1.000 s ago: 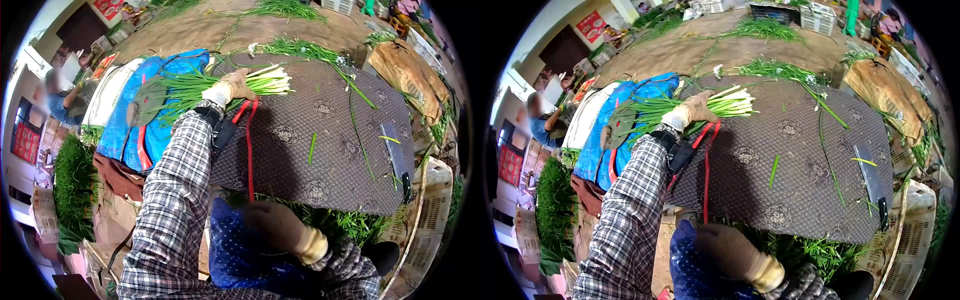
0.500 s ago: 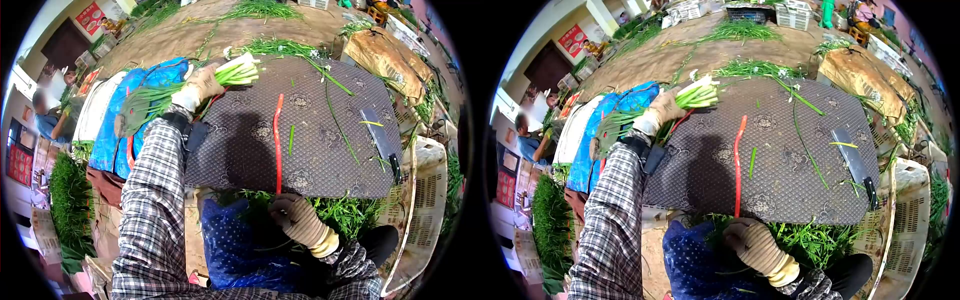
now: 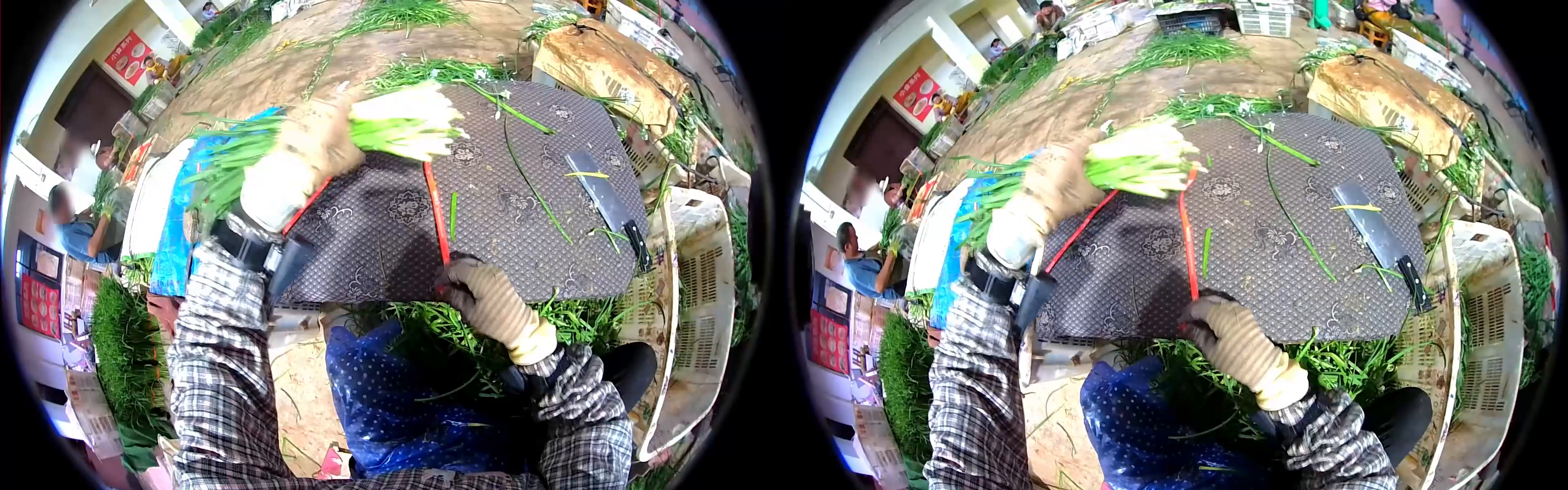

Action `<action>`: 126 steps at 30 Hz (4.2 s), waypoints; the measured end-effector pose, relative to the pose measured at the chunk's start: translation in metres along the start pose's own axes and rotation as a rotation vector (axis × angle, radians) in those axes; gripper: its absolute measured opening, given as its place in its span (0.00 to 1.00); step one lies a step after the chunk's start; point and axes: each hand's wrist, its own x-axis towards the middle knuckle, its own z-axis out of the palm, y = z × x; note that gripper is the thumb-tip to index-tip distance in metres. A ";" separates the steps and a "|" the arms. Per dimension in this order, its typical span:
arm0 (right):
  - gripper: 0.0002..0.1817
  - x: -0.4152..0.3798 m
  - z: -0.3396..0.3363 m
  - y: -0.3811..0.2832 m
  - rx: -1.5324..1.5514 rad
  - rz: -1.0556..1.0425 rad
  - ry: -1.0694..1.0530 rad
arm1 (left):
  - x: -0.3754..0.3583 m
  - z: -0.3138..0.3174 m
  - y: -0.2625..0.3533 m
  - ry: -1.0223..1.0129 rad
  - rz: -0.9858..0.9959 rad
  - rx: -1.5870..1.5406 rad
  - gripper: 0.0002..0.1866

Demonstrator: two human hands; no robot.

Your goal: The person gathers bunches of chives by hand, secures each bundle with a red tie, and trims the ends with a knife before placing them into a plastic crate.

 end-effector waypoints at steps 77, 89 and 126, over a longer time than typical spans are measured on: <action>0.41 0.119 -0.038 0.035 -0.871 0.134 -0.320 | -0.217 -0.077 -0.283 0.129 -0.733 -0.235 0.28; 0.25 -0.082 -0.054 -0.067 -0.903 -0.163 -0.521 | -0.071 0.058 0.003 -0.023 0.048 0.013 0.28; 0.20 -0.243 -0.200 -0.106 -0.379 -0.050 0.189 | -0.031 0.138 0.004 -0.139 0.175 0.065 0.43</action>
